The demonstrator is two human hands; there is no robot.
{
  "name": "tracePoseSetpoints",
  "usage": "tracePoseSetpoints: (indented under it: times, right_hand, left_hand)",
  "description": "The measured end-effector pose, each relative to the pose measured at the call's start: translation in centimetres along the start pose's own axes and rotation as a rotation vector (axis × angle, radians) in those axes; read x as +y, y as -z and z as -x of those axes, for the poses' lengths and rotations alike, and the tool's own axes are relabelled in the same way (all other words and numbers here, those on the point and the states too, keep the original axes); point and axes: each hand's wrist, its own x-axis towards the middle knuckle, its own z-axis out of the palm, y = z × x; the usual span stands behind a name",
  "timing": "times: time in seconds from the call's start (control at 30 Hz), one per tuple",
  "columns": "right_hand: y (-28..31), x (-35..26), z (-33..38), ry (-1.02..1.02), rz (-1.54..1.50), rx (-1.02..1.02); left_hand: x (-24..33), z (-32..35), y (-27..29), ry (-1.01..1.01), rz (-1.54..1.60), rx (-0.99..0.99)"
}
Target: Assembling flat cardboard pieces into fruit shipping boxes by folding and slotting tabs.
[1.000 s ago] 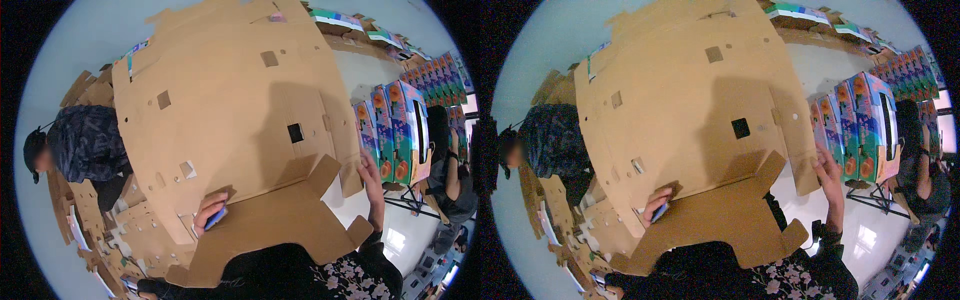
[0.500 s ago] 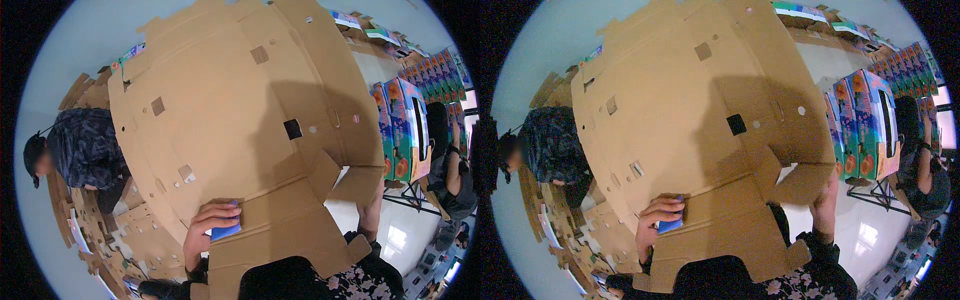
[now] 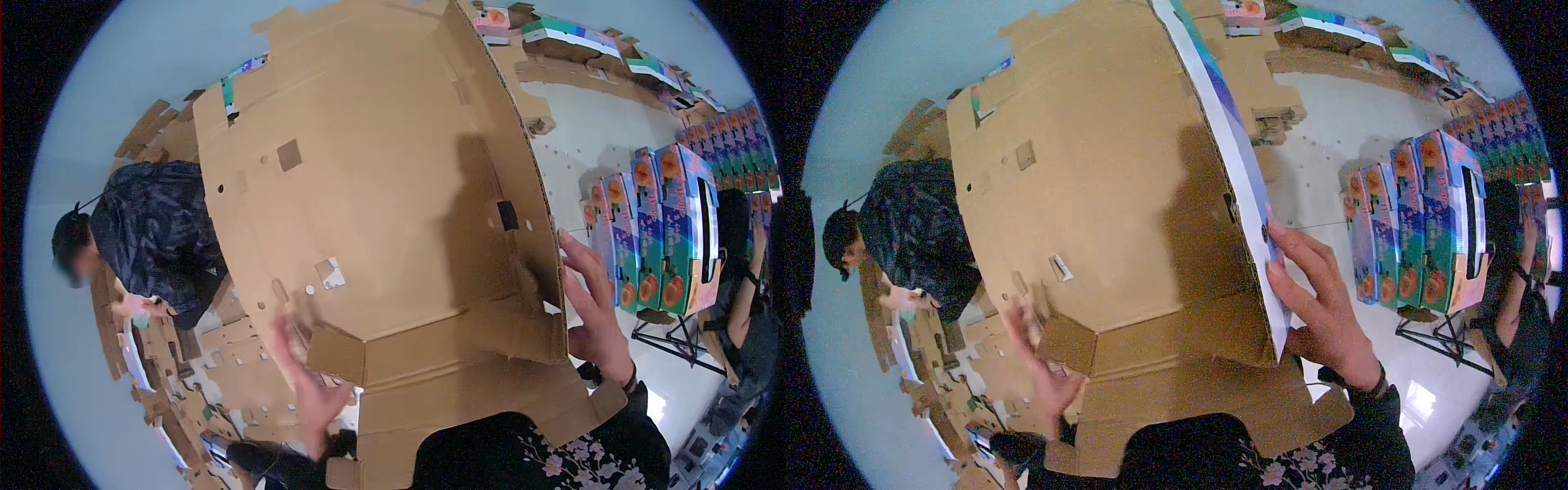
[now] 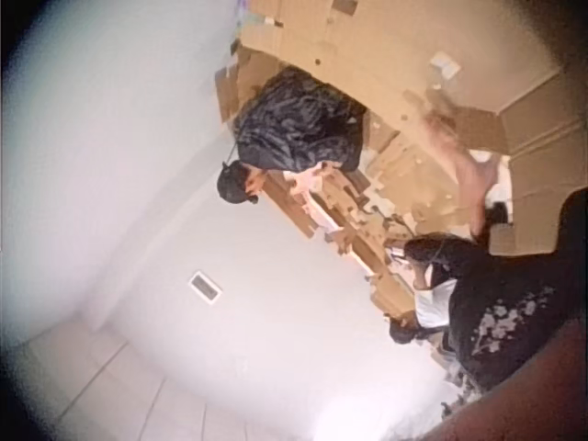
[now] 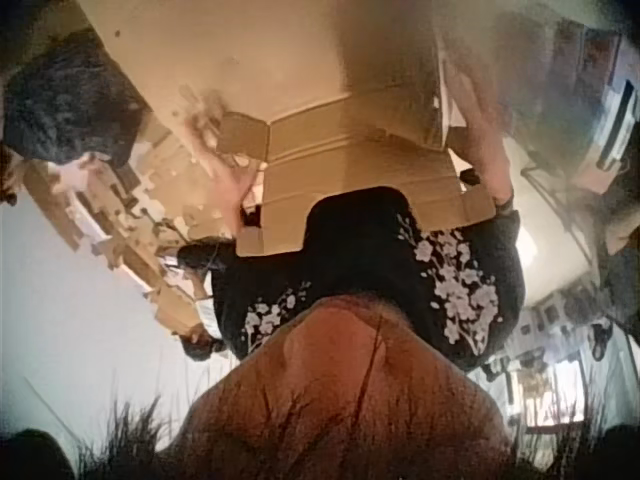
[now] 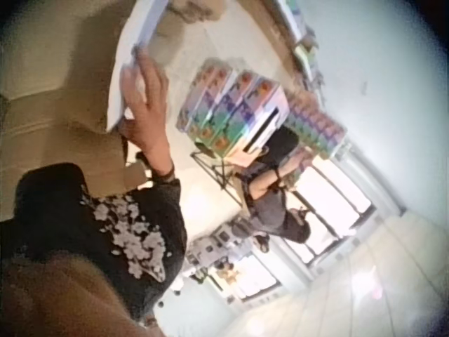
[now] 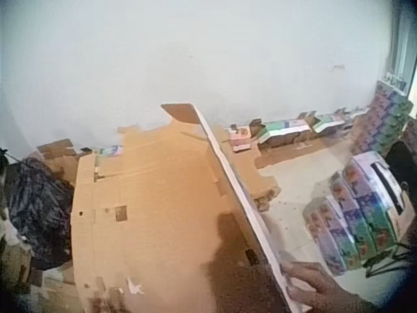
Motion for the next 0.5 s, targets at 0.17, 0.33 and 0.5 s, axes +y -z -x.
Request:
tracePoseSetpoints:
  times: [0.17,0.33,0.5]
  right_hand:
    - [0.8,-1.1,-0.9,-0.047,0.081,-0.132]
    - [1.8,-1.6,-1.5,-0.051,0.211,-0.235]
    - [1.6,-1.6,-1.0,0.007,0.229,-0.114]
  left_hand:
    - [-5.2,4.1,6.8,0.499,0.17,0.106]
    - [-11.7,8.4,8.2,0.749,0.644,0.081]
    - [-8.4,9.2,9.4,0.325,1.15,0.118]
